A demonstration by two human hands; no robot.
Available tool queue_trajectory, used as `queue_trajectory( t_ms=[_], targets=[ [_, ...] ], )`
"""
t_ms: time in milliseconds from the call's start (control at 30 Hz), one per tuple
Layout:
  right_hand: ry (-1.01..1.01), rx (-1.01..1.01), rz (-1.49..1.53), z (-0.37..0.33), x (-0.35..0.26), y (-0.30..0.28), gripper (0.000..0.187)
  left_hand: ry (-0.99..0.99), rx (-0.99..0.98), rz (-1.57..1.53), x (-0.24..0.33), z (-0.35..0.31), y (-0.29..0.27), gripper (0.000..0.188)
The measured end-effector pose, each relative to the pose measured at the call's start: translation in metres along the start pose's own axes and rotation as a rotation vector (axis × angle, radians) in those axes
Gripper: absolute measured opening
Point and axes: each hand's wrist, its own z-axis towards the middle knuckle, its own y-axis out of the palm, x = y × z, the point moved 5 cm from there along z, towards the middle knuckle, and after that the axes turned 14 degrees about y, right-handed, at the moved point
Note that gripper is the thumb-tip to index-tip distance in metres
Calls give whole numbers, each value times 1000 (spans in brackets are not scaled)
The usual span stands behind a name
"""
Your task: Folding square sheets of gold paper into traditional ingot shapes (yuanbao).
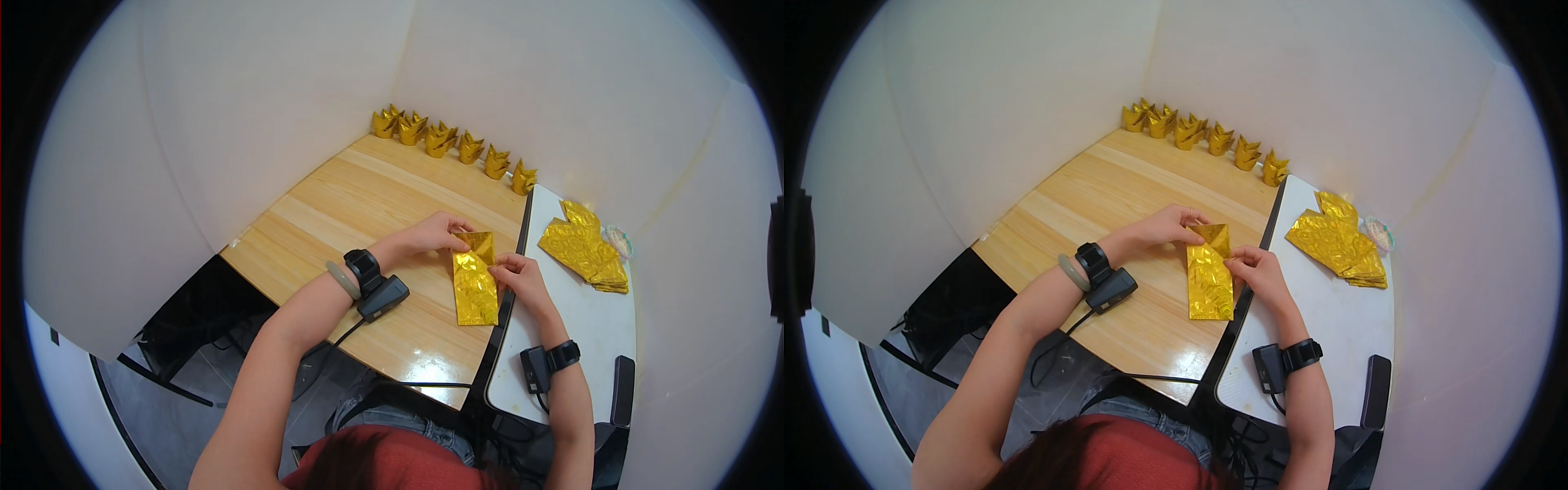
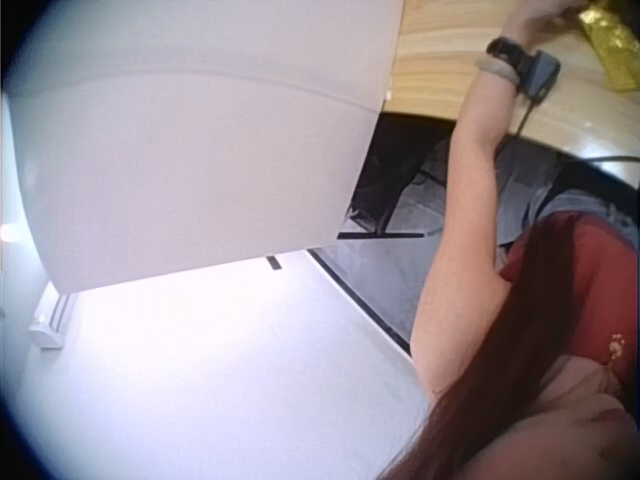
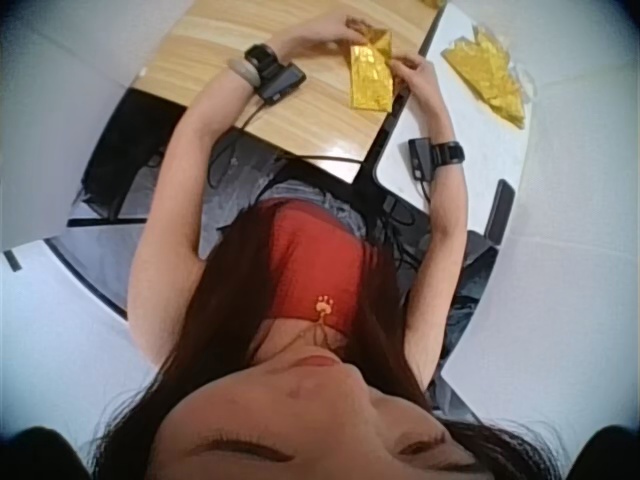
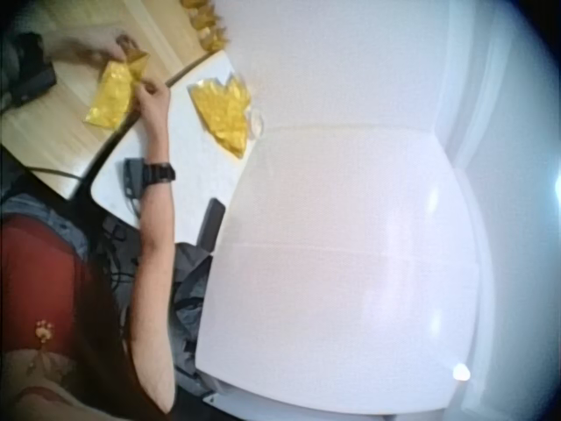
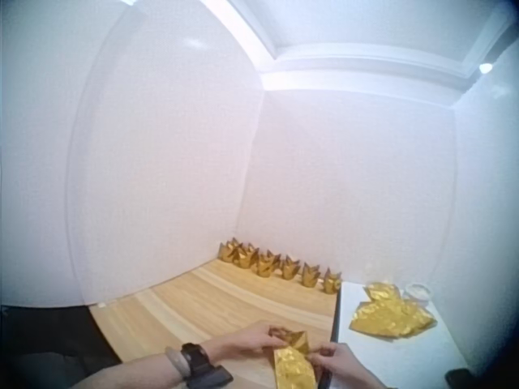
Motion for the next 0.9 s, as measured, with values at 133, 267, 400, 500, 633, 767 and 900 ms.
queue_trajectory(
  t_ms=[133,267,400,500,633,767,900],
  targets=[
    [14,132,75,2,3,-11,19,-4,80,-223,2,0,11,44],
    [-4,131,234,1,-2,-6,23,-73,63,-191,-4,-1,14,47],
    [38,115,334,-4,-11,-1,28,-7,-93,-215,4,-5,21,50],
    [-66,217,235,-2,-8,-9,31,-2,-158,-103,6,-2,27,50],
    [-21,242,113,1,-1,-13,35,-9,-70,150,7,-1,10,40],
    [35,273,10,5,6,-15,37,-20,54,316,-8,-3,-22,28],
    [-104,357,-109,11,11,-14,41,31,58,362,-9,-2,-25,25]
  ],
)
